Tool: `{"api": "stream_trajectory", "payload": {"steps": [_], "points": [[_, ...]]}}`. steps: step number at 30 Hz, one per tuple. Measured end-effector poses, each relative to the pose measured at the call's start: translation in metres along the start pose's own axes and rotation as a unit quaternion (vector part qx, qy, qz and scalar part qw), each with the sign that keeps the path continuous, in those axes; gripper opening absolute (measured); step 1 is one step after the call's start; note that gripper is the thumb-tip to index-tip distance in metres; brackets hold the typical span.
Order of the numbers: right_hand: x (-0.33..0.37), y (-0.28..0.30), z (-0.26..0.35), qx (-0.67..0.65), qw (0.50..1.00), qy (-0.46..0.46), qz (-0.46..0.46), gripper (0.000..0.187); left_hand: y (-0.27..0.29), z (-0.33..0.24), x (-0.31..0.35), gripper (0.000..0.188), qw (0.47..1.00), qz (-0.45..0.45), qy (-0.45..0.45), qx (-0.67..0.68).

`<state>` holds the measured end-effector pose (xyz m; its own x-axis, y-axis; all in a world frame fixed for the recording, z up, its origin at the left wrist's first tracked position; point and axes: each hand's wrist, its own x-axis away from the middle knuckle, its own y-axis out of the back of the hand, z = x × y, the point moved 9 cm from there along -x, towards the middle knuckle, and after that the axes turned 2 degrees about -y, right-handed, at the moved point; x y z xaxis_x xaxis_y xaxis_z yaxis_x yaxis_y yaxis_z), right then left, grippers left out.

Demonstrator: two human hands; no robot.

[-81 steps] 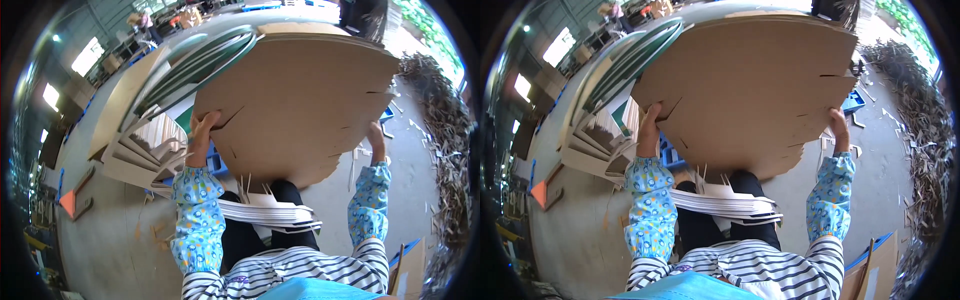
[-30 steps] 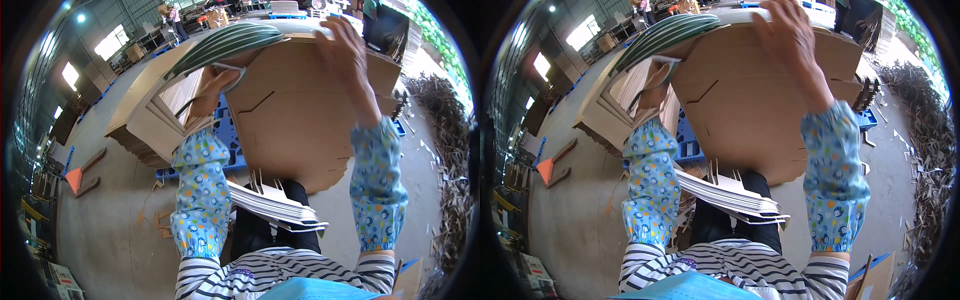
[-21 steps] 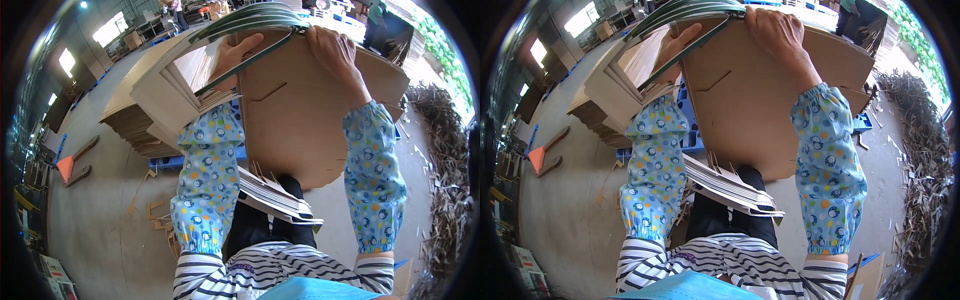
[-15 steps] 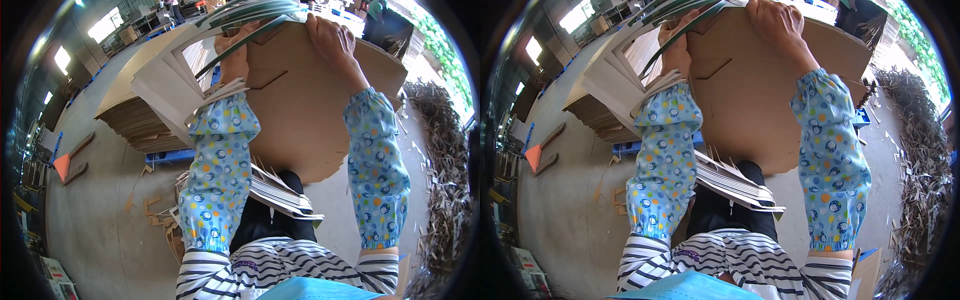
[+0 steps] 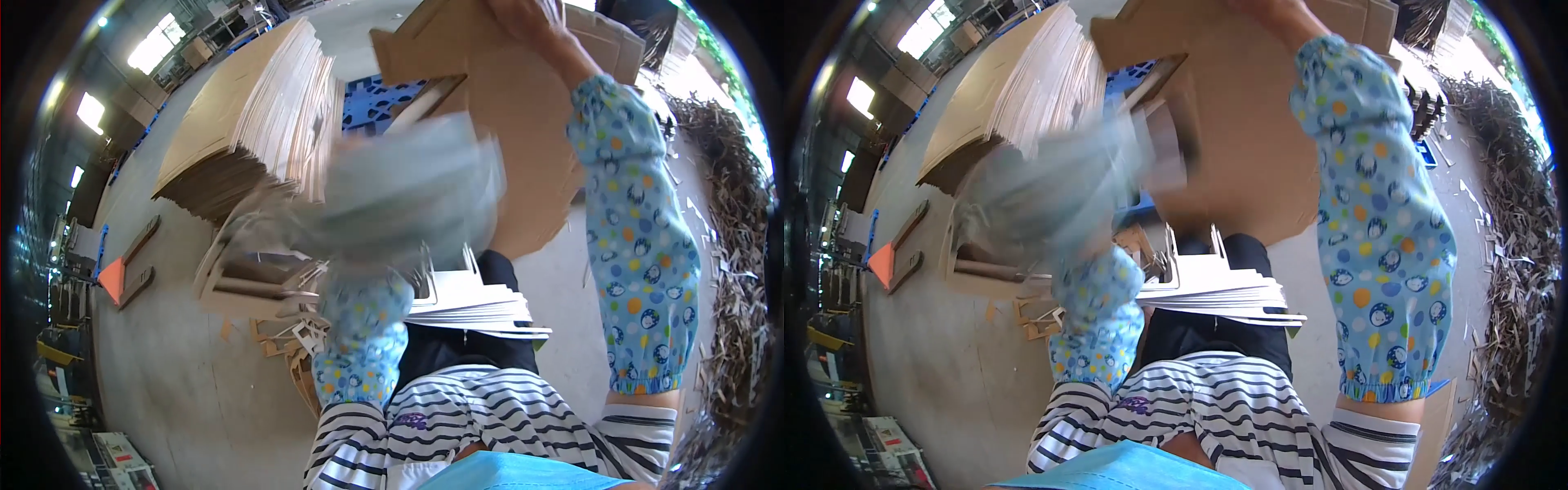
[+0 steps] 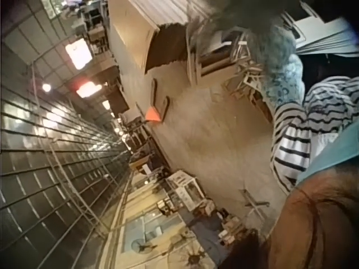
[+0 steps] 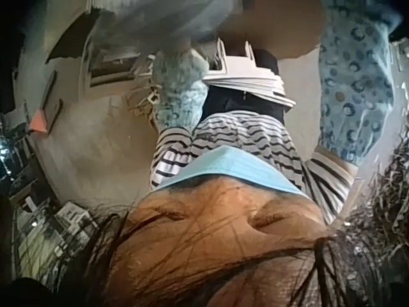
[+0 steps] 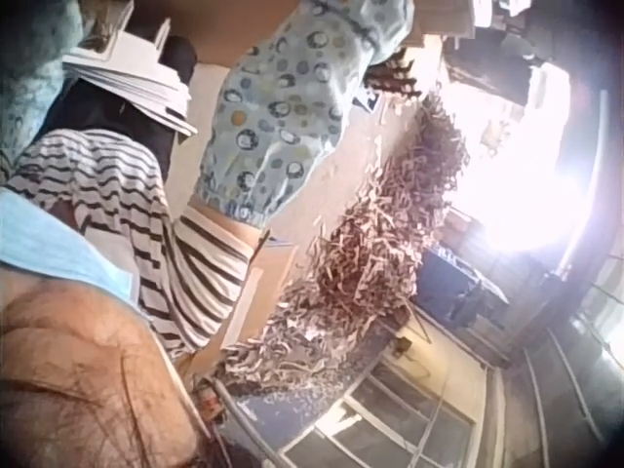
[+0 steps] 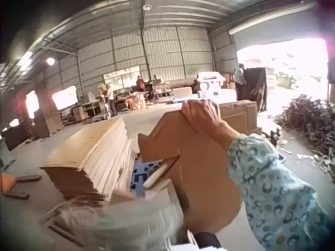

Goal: Moving a pallet of cardboard with a pallet jack, then sitting on a stool and stripping waste material from die-cut cardboard sheets.

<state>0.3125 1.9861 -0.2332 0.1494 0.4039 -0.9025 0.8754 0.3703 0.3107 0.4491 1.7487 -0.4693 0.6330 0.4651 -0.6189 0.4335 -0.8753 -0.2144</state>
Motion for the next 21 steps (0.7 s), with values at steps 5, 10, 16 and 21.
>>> {"api": "stream_trajectory", "payload": {"steps": [5,10,16,21], "points": [[-0.001,-0.014,0.014,-0.285,0.958,0.027,0.012,0.019,0.132,0.083,0.106,0.043,0.958,-0.046,0.276,-0.057],[0.005,-0.017,0.004,-0.214,0.976,-0.011,0.032,0.02,0.274,0.103,0.306,0.046,0.834,-0.091,0.535,-0.1],[0.0,-0.042,0.042,-0.156,0.986,-0.019,0.063,0.021,0.417,0.082,0.366,0.052,0.782,-0.16,0.563,-0.214],[0.008,-0.004,-0.01,0.033,0.997,0.002,0.075,0.022,0.246,0.111,0.304,0.03,0.614,0.603,0.385,-0.332]]}}
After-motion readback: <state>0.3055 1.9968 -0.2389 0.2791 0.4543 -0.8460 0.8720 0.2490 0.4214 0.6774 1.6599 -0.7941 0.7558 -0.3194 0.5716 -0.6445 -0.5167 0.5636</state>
